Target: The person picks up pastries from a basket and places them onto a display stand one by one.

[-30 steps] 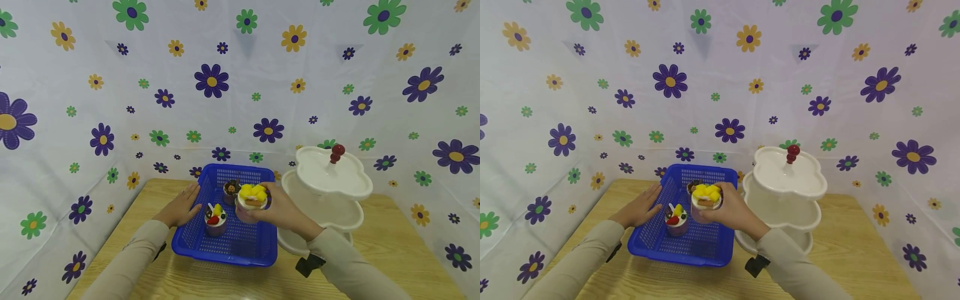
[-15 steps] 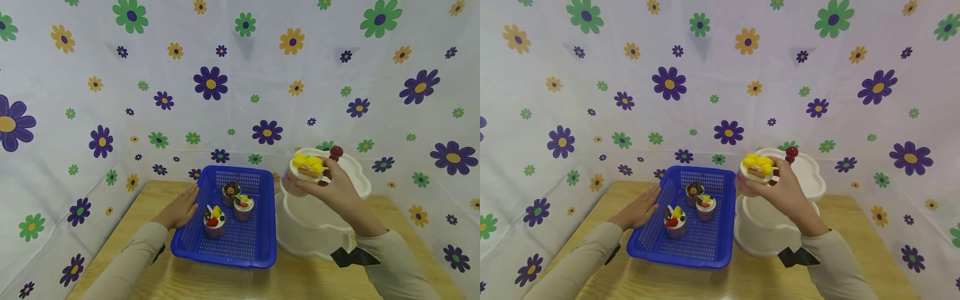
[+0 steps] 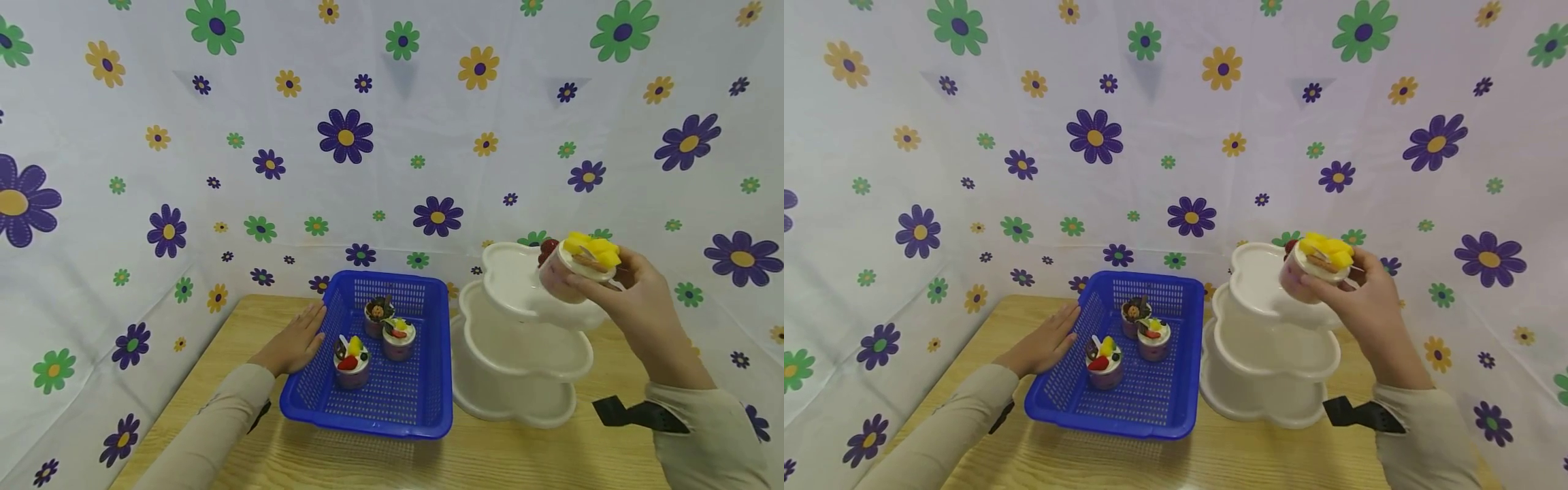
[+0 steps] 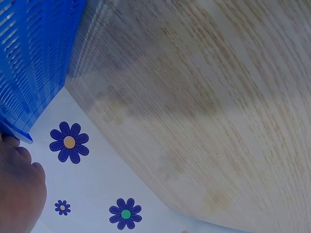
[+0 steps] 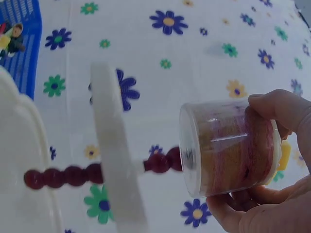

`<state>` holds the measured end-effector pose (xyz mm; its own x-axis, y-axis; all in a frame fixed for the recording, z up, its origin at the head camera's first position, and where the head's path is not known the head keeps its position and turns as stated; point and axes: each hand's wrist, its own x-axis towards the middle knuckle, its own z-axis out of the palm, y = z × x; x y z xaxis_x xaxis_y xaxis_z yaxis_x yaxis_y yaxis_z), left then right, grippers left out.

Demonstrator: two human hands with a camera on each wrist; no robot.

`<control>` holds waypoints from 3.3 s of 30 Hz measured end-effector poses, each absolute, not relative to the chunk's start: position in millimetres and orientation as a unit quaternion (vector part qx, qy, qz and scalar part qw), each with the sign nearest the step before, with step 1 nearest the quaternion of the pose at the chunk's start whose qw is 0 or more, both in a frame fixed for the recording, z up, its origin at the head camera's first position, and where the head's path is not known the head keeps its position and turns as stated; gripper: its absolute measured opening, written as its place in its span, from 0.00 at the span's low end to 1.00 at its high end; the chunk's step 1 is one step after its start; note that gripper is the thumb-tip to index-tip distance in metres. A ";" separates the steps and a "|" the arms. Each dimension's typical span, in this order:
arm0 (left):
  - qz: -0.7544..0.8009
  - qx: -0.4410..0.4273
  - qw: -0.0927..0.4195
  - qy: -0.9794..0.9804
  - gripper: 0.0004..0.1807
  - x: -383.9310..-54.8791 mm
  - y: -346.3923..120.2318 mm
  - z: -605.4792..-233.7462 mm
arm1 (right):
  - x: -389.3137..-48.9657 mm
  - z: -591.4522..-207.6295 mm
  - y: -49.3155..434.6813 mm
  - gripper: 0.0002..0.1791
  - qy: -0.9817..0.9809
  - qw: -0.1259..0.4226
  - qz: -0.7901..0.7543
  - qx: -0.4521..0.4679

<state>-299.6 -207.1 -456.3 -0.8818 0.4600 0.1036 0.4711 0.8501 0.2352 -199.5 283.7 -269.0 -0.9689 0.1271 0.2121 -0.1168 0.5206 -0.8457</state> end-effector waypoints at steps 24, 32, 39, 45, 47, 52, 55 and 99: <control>-0.130 -0.241 0.030 -0.961 0.31 -299.6 -206.8 -458.1 | -215.6 -304.7 308.8 0.55 -0.865 0.071 0.495 -0.047; -0.132 -0.238 0.025 -0.962 0.31 -301.0 -208.1 -459.4 | -215.8 -304.9 308.9 0.54 -0.874 0.067 0.480 -0.042; -0.134 -0.240 0.026 -0.961 0.31 -302.5 -209.2 -461.2 | -215.7 -303.5 309.4 0.55 -0.872 0.063 0.483 -0.037; -0.139 -0.239 0.027 -0.961 0.31 -302.6 -208.6 -461.1 | -213.5 -303.2 310.0 0.54 -0.871 0.062 0.487 -0.027; -0.137 -0.238 0.021 -0.961 0.31 -302.9 -208.7 -461.1 | -211.2 -302.9 310.7 0.53 -0.870 0.067 0.489 -0.022; -0.132 -0.238 0.012 -0.962 0.32 -303.4 -209.3 -459.7 | -203.3 -299.0 310.1 0.51 -0.872 0.106 0.478 -0.012; -0.133 -0.238 0.012 -0.962 0.32 -303.8 -209.7 -459.2 | -196.8 -292.5 306.1 0.50 -0.872 0.127 0.472 -0.005; -0.137 -0.241 0.019 -0.961 0.31 -301.2 -208.6 -457.4 | -299.1 -400.1 60.2 0.48 -0.829 -0.164 0.433 0.314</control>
